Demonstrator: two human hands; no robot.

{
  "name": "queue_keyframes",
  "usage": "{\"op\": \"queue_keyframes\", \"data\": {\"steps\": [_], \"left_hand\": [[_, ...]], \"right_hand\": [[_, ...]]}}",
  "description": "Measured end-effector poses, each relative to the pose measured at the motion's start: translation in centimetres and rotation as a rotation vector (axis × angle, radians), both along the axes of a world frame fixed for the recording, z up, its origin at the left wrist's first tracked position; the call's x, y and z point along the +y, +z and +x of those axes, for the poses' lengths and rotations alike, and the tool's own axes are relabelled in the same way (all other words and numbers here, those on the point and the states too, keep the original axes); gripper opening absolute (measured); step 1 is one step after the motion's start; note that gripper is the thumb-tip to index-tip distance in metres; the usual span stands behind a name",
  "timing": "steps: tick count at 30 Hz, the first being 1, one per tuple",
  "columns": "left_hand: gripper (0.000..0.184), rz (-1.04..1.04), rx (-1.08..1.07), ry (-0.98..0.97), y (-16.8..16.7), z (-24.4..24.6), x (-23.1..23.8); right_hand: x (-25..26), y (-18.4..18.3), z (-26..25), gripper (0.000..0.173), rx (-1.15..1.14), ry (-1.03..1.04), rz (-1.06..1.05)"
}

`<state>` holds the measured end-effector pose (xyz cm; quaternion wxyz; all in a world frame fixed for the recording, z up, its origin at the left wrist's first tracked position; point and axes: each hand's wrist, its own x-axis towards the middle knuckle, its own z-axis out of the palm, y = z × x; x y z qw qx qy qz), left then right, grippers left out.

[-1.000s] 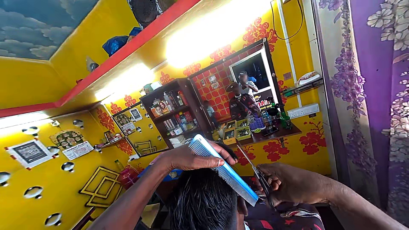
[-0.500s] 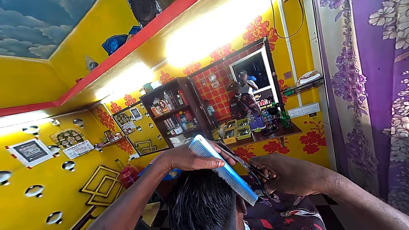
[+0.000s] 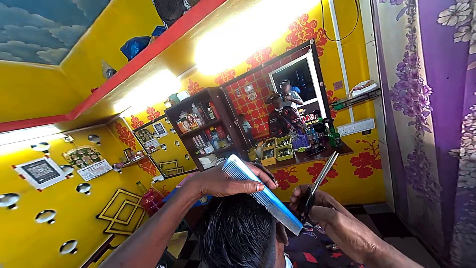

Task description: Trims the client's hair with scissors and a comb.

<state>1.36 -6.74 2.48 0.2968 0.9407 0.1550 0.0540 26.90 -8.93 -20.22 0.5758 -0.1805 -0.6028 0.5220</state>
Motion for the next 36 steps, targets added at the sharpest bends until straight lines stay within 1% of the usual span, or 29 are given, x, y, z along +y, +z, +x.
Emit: {"op": "queue_keyframes", "data": {"steps": [2, 3, 5, 7, 8, 9, 10, 11, 12, 13, 15, 17, 19, 21, 22, 23, 24, 25, 27, 28, 29, 31, 34, 36], "left_hand": [[0.023, 0.002, -0.006, 0.001, -0.1, 0.0, 0.1], [0.025, -0.006, -0.012, -0.005, -0.2, 0.0, 0.2], [0.038, -0.055, -0.024, -0.007, -0.3, -0.2, 0.4], [0.053, -0.083, -0.049, 0.039, -0.4, -0.8, 0.4], [0.055, -0.063, -0.068, 0.078, -0.5, -1.1, 0.3], [0.058, -0.021, -0.077, 0.066, -0.4, -1.2, 0.3], [0.068, -0.039, -0.066, -0.031, -0.1, -0.8, 0.5], [0.075, -0.048, -0.050, -0.108, 0.0, -0.5, 0.7], [0.077, -0.054, -0.043, -0.152, 0.0, -0.2, 0.7], [0.075, -0.061, -0.039, -0.177, -0.1, 0.1, 0.8], [0.071, -0.066, -0.016, -0.198, -0.1, 0.4, 0.7], [0.071, -0.058, -0.018, -0.206, 0.0, 0.6, 0.4], [0.073, -0.067, -0.127, -0.203, 0.4, 0.0, 0.0], [0.071, -0.082, -0.331, -0.148, 1.3, -2.1, 0.3], [0.067, -0.078, -0.392, -0.117, 2.0, -3.8, 0.9], [0.061, -0.086, -0.407, -0.090, 2.5, -5.8, 1.7], [0.054, -0.103, -0.368, -0.054, 2.6, -7.9, 2.6], [0.051, -0.101, -0.281, -0.011, 2.2, -10.0, 3.3], [0.046, -0.113, -0.098, 0.030, 0.3, -12.8, 4.7], [0.043, -0.123, -0.056, 0.022, -0.8, -13.3, 5.0], [0.042, -0.125, -0.052, -0.010, -1.7, -12.9, 4.9], [0.041, -0.119, -0.036, -0.132, -2.1, -11.1, 4.6], [0.043, -0.066, -0.015, -0.259, -2.0, -8.6, 4.3], [0.047, -0.026, -0.007, -0.323, -1.9, -7.1, 4.2]], "right_hand": [[-1.2, 1.0, -0.9, 0.033, -0.124, -0.073, 0.067], [-1.6, 1.6, -1.4, 0.035, -0.209, -0.143, 0.128], [-1.8, 1.9, -2.0, 0.034, -0.318, -0.269, 0.263], [-1.8, 2.3, -1.7, 0.028, -0.334, -0.358, 0.373], [-1.8, 2.6, -1.2, 0.027, -0.307, -0.385, 0.394], [-1.8, 3.0, -0.8, 0.027, -0.269, -0.413, 0.369], [-1.8, 3.4, -0.5, 0.029, -0.237, -0.435, 0.296], [-1.6, 3.5, -0.3, 0.032, -0.222, -0.417, 0.197], [-1.1, 3.1, 0.0, 0.032, -0.227, -0.355, 0.093], [-0.3, 2.2, 0.2, 0.032, -0.242, -0.263, 0.007], [1.4, -0.2, 0.2, 0.036, -0.262, -0.071, -0.084], [1.6, -1.2, -0.4, 0.036, -0.246, 0.029, -0.067], [1.1, -0.7, -0.9, 0.033, -0.242, 0.047, 0.003], [0.4, 0.2, -1.2, 0.031, -0.285, -0.002, 0.086], [0.2, 0.6, -1.4, 0.032, -0.312, -0.041, 0.120], [0.0, 1.0, -1.6, 0.032, -0.340, -0.074, 0.146], [-0.1, 1.2, -1.8, 0.032, -0.358, -0.094, 0.166], [-0.2, 1.4, -2.0, 0.032, -0.364, -0.098, 0.181], [-0.4, 1.7, -2.5, 0.032, -0.366, -0.088, 0.197], [-0.7, 1.8, -2.7, 0.031, -0.366, -0.087, 0.200], [-1.0, 2.0, -2.9, 0.031, -0.368, -0.092, 0.201], [-1.7, 2.2, -3.3, 0.030, -0.360, -0.071, 0.210], [-3.2, 2.6, -3.6, 0.028, -0.332, -0.013, 0.201], [-4.1, 2.9, -3.4, 0.026, -0.306, 0.053, 0.181]]}}
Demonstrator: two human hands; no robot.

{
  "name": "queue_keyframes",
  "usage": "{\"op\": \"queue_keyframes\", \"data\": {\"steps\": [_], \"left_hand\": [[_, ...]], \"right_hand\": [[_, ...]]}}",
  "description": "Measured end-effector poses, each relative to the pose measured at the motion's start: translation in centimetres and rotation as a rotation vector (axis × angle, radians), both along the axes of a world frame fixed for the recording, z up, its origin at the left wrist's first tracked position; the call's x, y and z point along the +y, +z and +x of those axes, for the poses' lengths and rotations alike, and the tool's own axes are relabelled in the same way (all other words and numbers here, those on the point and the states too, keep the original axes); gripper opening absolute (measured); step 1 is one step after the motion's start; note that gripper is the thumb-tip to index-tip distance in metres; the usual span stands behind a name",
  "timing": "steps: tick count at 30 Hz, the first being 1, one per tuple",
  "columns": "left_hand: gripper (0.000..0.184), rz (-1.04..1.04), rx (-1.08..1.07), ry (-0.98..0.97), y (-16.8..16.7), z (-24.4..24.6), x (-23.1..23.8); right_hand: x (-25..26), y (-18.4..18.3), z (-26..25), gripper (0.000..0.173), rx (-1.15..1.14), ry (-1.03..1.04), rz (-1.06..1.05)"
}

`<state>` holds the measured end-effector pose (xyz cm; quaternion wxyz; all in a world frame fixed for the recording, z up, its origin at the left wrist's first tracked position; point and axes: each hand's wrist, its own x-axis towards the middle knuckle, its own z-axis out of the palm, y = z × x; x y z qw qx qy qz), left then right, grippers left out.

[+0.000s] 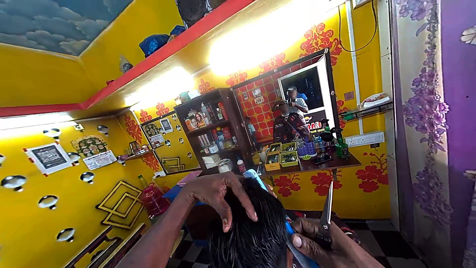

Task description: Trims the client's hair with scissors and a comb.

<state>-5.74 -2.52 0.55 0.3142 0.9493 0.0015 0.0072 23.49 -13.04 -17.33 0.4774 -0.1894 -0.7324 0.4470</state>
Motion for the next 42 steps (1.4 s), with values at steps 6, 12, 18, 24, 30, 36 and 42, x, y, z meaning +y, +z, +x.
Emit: {"op": "queue_keyframes", "data": {"steps": [6, 12, 18, 24, 30, 36, 42], "left_hand": [[0.057, 0.082, -0.025, 0.002, -0.1, 3.5, -1.0], [0.046, -0.018, -0.033, 0.045, -0.2, 4.5, -0.8], [0.038, -0.070, -0.059, 0.104, 0.7, 5.5, -1.9], [0.044, -0.075, -0.071, 0.168, 0.5, 5.4, -2.2], [0.068, -0.148, -0.191, 0.241, -0.7, 5.6, -3.3], [0.031, -0.101, -0.141, 0.235, -0.1, 6.4, -4.2], [0.025, -0.097, -0.156, 0.264, 1.0, 6.2, -5.6]], "right_hand": [[-2.8, 1.4, 0.1, 0.017, 0.154, -0.043, -0.174], [-1.2, 0.7, 3.0, 0.023, 0.173, 0.217, -0.211], [-1.1, 1.1, 4.3, 0.023, 0.310, 0.312, -0.350], [-1.0, 2.4, 5.0, 0.025, 0.286, 0.005, -0.087], [-1.1, 3.1, 2.6, 0.030, -0.273, -0.335, 0.311], [3.7, 1.5, 9.6, 0.070, -0.809, -0.818, 0.082], [6.0, 1.1, 13.4, 0.054, -0.541, 0.179, -0.246]]}}
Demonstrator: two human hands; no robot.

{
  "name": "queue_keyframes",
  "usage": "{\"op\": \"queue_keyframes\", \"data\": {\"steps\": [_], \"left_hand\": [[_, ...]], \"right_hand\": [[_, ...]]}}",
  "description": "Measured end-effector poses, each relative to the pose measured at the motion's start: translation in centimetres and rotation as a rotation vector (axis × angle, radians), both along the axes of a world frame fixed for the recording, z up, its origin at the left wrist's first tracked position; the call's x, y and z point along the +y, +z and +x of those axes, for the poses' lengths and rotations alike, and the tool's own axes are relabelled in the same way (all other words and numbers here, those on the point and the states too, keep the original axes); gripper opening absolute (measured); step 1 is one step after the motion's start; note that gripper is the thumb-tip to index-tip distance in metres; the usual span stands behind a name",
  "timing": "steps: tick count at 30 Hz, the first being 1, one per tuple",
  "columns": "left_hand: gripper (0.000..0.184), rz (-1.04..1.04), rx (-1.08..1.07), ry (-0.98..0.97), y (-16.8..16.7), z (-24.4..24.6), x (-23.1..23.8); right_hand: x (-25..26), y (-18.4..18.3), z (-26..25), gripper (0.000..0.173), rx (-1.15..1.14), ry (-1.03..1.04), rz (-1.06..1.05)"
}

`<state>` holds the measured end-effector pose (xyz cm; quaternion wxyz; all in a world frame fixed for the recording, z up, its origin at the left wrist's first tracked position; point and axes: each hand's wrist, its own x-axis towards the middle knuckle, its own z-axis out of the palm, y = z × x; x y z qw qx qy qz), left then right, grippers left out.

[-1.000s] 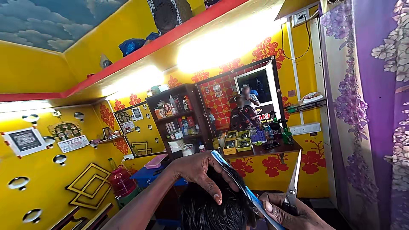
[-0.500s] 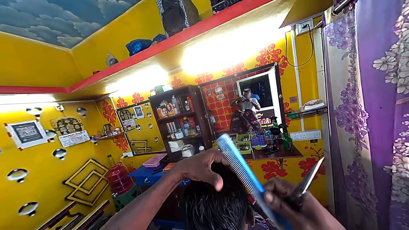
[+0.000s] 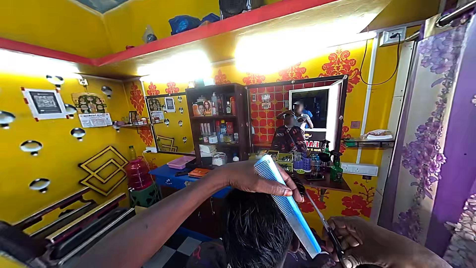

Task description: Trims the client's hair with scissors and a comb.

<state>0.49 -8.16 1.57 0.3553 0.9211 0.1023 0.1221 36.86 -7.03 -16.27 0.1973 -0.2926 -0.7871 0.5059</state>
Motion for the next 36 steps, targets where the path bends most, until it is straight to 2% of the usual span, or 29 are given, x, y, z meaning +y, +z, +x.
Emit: {"op": "queue_keyframes", "data": {"steps": [2, 5, 9, 13, 18, 22, 25, 28, 31, 33, 34, 36], "left_hand": [[0.026, 0.038, 0.013, -0.007, 0.4, 0.0, -0.3], [0.025, 0.068, 0.016, -0.013, 0.5, 0.1, -0.3], [0.023, 0.074, 0.020, 0.009, 0.5, 0.2, -0.5], [0.024, 0.132, 0.058, 0.049, 0.7, 0.2, -0.6], [0.024, 0.160, 0.059, 0.075, 0.6, 0.1, -0.7], [0.025, 0.139, 0.026, -0.028, 0.4, 0.1, -0.5], [0.026, 0.141, 0.057, -0.007, 0.5, 0.1, -0.7], [0.026, 0.142, 0.047, -0.008, 0.4, 0.0, -0.6], [0.026, 0.184, 0.024, -0.040, 0.2, 0.0, -0.4], [0.026, 0.188, 0.018, -0.038, 0.1, 0.1, -0.3], [0.026, 0.182, 0.013, -0.036, 0.0, 0.1, -0.3], [0.026, 0.165, 0.002, -0.026, -0.1, 0.2, -0.3]], "right_hand": [[-0.7, 0.7, -0.5, 0.050, 0.102, 0.031, 0.036], [-2.0, 1.6, -1.4, 0.041, 0.042, -0.190, 0.247], [-4.1, 4.2, -3.1, 0.066, -0.096, -0.158, 0.344], [-4.9, 5.9, -4.6, 0.071, -0.223, -0.167, 0.431], [-4.5, 6.6, -5.3, 0.056, -0.241, -0.235, 0.576], [-4.1, 6.1, -3.9, 0.039, -0.204, -0.260, 0.520], [-3.7, 5.3, -2.9, 0.030, -0.195, -0.276, 0.475], [-3.0, 2.9, -3.3, 0.032, 0.007, -0.298, 0.374], [-3.0, -1.3, -5.6, 0.040, 0.529, -0.310, 0.264], [-3.7, -3.3, -6.9, 0.042, 0.773, -0.322, 0.173], [-4.3, -3.5, -7.5, 0.042, 0.802, -0.310, 0.149], [-5.9, -2.6, -9.1, 0.036, 0.696, -0.311, 0.211]]}}
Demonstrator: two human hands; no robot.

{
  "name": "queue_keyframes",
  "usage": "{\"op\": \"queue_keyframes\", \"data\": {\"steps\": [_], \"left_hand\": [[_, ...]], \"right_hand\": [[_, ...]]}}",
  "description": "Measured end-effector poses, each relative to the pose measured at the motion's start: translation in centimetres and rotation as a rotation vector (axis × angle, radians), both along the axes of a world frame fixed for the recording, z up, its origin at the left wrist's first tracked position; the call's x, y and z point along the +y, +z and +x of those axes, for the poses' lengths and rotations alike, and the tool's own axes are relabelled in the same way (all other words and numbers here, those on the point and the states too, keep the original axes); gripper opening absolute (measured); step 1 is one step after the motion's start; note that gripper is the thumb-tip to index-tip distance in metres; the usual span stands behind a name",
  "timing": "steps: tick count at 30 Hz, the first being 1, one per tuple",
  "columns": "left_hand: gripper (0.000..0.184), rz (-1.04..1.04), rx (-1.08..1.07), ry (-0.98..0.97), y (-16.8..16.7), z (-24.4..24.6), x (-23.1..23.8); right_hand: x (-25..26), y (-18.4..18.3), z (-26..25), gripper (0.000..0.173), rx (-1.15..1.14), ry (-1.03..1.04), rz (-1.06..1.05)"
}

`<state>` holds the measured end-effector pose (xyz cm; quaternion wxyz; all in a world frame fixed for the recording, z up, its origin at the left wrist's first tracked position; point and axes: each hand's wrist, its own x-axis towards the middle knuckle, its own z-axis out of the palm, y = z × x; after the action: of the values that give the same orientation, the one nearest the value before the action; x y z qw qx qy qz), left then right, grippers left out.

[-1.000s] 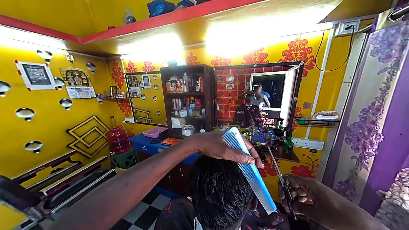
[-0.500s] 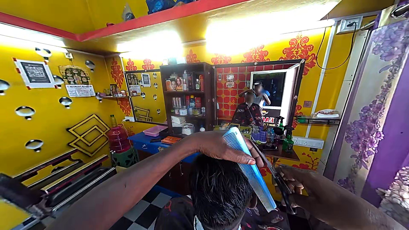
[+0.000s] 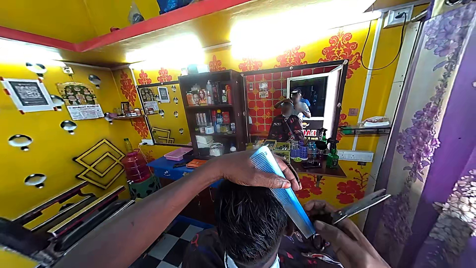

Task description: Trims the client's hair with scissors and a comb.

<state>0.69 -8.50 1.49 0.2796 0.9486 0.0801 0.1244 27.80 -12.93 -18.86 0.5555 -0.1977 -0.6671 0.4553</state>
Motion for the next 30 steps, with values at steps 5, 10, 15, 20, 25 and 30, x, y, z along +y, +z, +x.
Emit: {"op": "queue_keyframes", "data": {"steps": [5, 10, 15, 20, 25, 30], "left_hand": [[0.063, -0.066, -0.004, 0.010, -0.1, -0.1, 0.0], [0.086, -0.039, 0.018, -0.178, 0.8, 0.6, -0.3], [0.089, -0.089, -0.072, -0.216, 1.4, 0.6, -1.5], [0.050, 0.030, -0.179, 0.051, 4.6, -7.6, 1.1], [0.041, 0.094, 0.141, 0.065, 1.1, -10.4, 1.8], [0.037, -0.064, 0.115, -0.239, -0.3, -7.4, 1.3]], "right_hand": [[-0.9, 0.5, -1.7, 0.024, -0.177, -0.257, 0.268], [2.0, 0.6, 0.5, 0.034, -0.062, -0.276, -0.055], [1.9, -0.4, -1.1, 0.032, -0.134, 0.043, -0.139], [0.6, 0.4, -2.3, 0.031, -0.139, 0.065, -0.022], [0.0, 1.3, -3.0, 0.033, -0.208, 0.019, 0.041], [-2.9, 1.8, -4.8, 0.031, -0.201, 0.040, 0.032]]}}
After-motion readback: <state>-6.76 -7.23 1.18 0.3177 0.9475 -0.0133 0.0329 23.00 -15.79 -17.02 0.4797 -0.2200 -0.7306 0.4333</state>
